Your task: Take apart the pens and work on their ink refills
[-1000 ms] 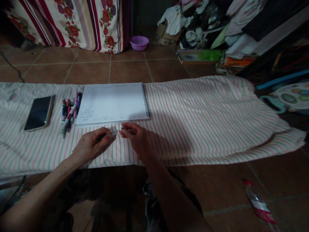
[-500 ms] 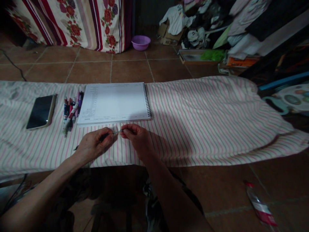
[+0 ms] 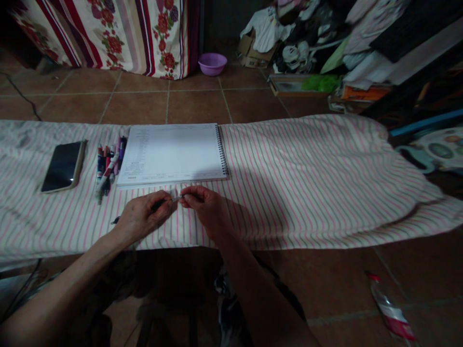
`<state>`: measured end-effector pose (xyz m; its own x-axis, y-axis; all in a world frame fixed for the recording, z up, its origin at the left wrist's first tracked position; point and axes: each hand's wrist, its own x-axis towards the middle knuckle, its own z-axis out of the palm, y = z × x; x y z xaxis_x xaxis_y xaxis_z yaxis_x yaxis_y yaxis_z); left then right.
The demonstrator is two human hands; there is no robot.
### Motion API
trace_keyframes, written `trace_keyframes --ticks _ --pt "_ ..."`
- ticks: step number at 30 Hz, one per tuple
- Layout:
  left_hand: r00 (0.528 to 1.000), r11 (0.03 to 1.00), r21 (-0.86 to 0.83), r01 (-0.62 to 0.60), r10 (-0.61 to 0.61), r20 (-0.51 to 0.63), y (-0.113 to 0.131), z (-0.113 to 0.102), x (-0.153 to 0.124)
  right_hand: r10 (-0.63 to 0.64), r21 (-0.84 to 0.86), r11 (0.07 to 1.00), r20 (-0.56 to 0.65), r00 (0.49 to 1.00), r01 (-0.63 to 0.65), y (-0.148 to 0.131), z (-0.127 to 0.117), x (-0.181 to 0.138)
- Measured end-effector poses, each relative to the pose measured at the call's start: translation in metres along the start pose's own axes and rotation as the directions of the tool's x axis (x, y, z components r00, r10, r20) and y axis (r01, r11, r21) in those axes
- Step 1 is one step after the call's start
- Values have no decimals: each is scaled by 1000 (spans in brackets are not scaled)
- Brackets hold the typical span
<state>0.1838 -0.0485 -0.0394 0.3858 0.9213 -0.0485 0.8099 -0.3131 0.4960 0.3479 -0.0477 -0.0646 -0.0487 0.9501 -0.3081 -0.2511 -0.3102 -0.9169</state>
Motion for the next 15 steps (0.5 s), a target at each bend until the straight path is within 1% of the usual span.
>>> trace_keyframes --ticks 7,12,15 --pt "1000 1000 25 15 -14 -10 0 0 0 -11 -42 999 15 1000 12 -2 0 -2" --pt "1000 999 37 0 0 2 0 -1 -1 -28 -114 993 16 999 29 -3 2 -2" --pt "1000 998 62 3 -3 9 0 0 -1 -53 -191 980 24 998 56 0 2 -1"
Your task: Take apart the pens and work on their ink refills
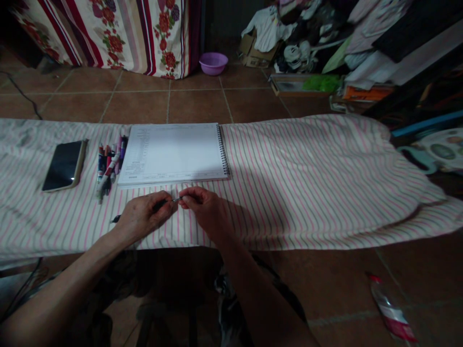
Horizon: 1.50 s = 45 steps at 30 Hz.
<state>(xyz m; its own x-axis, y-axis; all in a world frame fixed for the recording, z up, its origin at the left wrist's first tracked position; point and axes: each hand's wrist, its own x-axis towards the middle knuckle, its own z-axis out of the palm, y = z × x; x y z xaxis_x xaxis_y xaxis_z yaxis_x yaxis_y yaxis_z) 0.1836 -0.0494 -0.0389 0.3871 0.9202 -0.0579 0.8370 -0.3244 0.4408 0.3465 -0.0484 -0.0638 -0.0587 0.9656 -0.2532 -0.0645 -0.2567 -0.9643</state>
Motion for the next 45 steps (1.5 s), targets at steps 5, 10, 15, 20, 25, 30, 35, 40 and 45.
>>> trace_keyframes --ticks 5,10,15,20,25,30,35,40,45 --pt "1000 1000 -15 -3 3 7 -3 2 1 -50 -92 994 17 999 51 4 -2 0" --pt "995 988 -121 -98 100 7 -6 3 2 -83 -135 987 39 996 87 5 -4 2" --pt "988 979 -135 -152 156 17 -6 1 0 -107 -128 985 43 993 112 8 -5 3" --pt "981 971 -160 -180 188 37 -5 -2 1 -138 -195 969 79 987 151 9 -3 1" --pt "986 967 -196 -165 169 5 -6 -1 1 -137 -212 965 83 987 152 7 -3 0" --pt "993 971 -213 -113 118 13 -7 -1 1 -129 -272 951 79 988 146 7 -3 0" --pt "987 973 -167 -158 158 -12 -6 -1 1 -154 -366 916 64 986 167 5 -3 -2" --pt "985 979 -109 -172 172 -16 -6 -1 1 -180 -445 874 73 981 194 1 -3 -4" --pt "988 983 -96 -157 157 -15 -8 0 0 -266 -494 822 105 958 283 0 -1 -6"
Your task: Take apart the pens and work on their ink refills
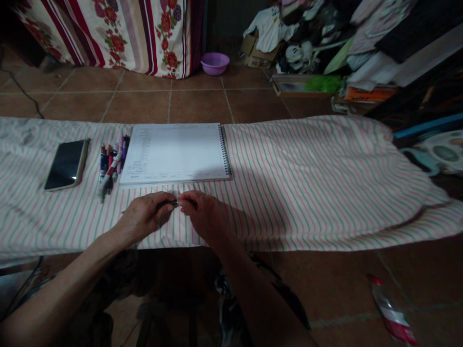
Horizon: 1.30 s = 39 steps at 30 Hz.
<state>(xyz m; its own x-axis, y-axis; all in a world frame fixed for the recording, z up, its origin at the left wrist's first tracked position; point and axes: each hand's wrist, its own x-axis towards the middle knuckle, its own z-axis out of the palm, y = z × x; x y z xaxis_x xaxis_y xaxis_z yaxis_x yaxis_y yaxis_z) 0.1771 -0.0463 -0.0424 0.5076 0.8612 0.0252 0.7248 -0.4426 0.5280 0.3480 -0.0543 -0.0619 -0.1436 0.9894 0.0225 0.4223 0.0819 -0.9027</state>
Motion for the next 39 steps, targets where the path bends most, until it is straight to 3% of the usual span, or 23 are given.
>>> trace_keyframes --ticks 4,12,17,30,39 --pt "1000 1000 -5 2 -2 -3 0 0 0 -77 -48 996 -4 997 77 0 0 -1" --pt "999 998 58 -22 25 -45 -1 3 -2 -80 -183 980 13 997 81 -5 1 -3" --pt "997 997 58 -54 58 -59 0 4 -2 -91 -346 933 26 995 95 -11 -1 -4" --pt "986 980 156 -120 136 -96 4 7 -4 -91 -560 822 49 995 103 -12 3 -4" --pt "991 993 67 -98 103 -81 2 6 -2 -47 -289 956 -2 999 44 -3 8 -3"
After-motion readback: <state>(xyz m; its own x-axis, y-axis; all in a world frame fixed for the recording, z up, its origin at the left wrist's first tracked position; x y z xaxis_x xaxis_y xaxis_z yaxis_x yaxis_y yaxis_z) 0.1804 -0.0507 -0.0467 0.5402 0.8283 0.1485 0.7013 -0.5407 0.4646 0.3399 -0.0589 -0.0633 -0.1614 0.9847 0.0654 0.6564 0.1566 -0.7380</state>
